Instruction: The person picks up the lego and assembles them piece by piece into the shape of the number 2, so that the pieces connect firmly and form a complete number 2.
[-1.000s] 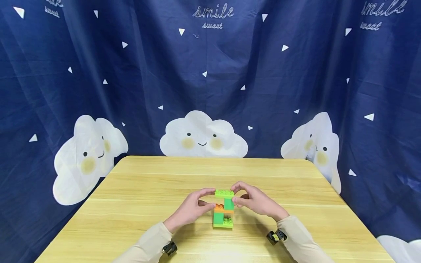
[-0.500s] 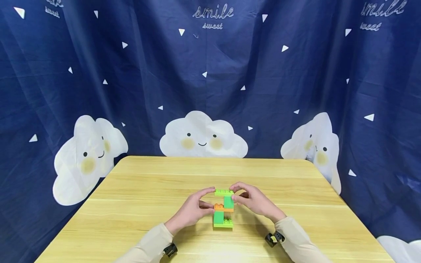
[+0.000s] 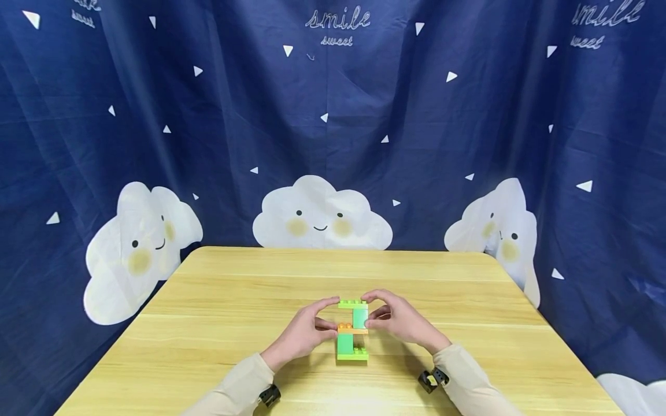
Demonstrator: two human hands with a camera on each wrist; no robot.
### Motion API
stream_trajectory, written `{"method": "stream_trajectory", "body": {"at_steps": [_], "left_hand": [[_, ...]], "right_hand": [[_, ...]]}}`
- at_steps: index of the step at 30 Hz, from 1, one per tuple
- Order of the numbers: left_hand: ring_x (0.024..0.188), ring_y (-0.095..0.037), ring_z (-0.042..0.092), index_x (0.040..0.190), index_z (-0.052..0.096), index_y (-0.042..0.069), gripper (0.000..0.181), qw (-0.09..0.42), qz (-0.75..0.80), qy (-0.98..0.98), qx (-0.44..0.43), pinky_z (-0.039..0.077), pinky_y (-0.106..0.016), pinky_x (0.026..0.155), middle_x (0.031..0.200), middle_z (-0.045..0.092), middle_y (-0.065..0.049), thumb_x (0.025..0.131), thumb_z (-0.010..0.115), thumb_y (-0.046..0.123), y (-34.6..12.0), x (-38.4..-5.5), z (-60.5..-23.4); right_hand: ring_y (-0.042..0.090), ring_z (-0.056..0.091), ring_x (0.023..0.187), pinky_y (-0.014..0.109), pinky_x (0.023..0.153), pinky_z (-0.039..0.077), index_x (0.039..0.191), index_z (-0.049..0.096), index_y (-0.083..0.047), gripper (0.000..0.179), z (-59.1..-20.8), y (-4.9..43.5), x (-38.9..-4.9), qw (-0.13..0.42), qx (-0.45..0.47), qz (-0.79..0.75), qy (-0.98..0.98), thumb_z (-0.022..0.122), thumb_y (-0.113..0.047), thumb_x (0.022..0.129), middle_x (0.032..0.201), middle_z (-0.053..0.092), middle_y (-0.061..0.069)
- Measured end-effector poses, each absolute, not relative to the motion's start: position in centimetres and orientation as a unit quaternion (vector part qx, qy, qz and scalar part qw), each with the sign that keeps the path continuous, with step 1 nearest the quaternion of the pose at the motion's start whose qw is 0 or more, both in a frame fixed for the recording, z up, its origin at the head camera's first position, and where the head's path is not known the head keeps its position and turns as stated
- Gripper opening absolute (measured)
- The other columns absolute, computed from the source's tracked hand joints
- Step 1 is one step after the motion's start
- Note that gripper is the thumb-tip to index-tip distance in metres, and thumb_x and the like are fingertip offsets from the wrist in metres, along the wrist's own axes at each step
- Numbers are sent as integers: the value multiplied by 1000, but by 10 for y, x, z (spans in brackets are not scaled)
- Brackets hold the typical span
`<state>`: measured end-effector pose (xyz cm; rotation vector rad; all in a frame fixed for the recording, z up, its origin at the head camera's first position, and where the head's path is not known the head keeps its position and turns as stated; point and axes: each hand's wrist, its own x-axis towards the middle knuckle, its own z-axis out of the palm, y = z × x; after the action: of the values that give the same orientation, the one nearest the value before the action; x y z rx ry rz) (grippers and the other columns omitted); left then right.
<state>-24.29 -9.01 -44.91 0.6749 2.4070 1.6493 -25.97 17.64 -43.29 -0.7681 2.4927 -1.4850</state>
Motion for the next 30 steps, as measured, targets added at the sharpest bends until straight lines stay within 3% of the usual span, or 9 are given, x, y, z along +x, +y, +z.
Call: {"method": "stream_trajectory", "body": {"at_steps": [9,14,17,24,30], "left_hand": [[98,-23,74,152,48,11,70,76,540,811,212,62,-29,81,109,73,-18,89,76,-1,-90,-242,-448],[96,-21,75,151,48,9,68,83,536,813,211,62,-29,79,106,75,-15,90,76,0,-91,-244,-450],[96,-22,75,151,48,9,67,87,531,816,212,62,-29,78,108,74,-17,91,76,1,-91,-245,-450],[99,-23,74,152,46,6,67,90,511,826,221,62,-31,80,134,62,-26,91,75,3,-92,-246,-452],[98,-23,74,153,43,4,69,93,503,828,227,62,-32,81,136,60,-27,92,75,4,-92,-245,-451]], "right_hand": [[26,68,102,42,93,59,138,54,-3,59,-433,173,-259,73,-267,-495,824,82,-6,86,132,57,18],[24,67,103,38,94,58,141,51,-2,64,-435,173,-259,80,-267,-481,831,83,-6,85,133,55,16],[23,65,105,34,94,57,144,49,-2,68,-437,172,-259,86,-267,-470,837,83,-7,85,137,54,14],[23,64,107,35,95,57,146,47,-3,72,-440,171,-259,91,-270,-453,845,83,-5,85,138,53,13],[22,64,106,33,94,57,147,46,-2,73,-440,171,-258,90,-267,-452,847,84,-8,85,137,54,14]]}}
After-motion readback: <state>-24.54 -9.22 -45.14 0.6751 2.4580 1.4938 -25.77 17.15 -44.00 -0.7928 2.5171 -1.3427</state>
